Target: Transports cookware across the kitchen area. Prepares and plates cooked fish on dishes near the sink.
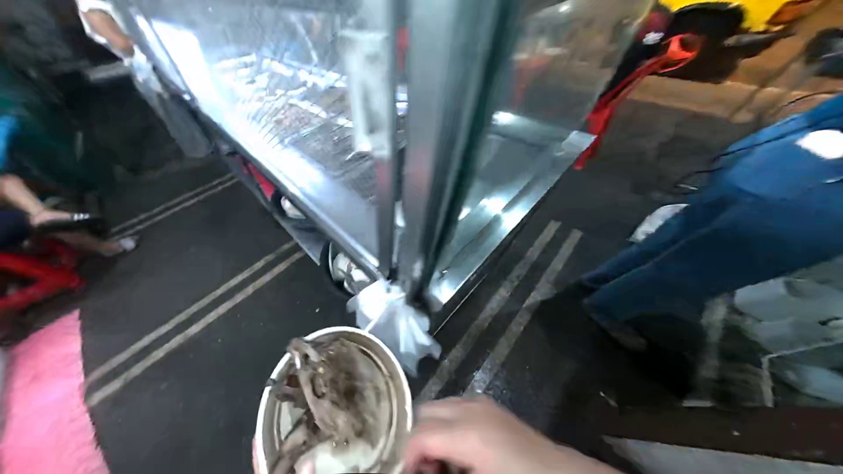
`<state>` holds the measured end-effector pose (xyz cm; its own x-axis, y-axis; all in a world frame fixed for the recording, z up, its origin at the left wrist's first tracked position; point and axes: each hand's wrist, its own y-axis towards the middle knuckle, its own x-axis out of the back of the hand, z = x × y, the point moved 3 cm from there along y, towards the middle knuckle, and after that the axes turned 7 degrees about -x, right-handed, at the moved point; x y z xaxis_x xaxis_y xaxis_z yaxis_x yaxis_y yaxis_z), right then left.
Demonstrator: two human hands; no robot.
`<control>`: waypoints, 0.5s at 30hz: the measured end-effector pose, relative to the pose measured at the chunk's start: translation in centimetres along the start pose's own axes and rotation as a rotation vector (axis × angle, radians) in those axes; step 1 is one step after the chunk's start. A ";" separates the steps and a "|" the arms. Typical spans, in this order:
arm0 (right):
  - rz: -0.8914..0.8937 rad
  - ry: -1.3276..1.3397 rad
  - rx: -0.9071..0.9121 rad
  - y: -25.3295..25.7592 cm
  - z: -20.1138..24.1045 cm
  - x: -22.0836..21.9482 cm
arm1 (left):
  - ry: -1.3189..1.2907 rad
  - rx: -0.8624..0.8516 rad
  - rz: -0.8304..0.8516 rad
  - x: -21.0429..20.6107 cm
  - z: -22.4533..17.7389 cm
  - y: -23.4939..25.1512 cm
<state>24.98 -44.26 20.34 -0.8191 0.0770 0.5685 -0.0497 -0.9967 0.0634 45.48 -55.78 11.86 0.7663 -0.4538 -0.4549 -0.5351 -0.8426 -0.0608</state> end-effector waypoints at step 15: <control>0.203 -0.242 -0.226 25.0 -17.3 -26.3 | 0.221 0.253 -0.460 20.8 14.1 16.4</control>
<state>35.33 -71.66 -7.22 -0.6682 -0.1461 0.7295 -0.0473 -0.9702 -0.2377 47.67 -74.94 -11.09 0.9821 -0.1295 -0.1368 -0.1767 -0.8846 -0.4316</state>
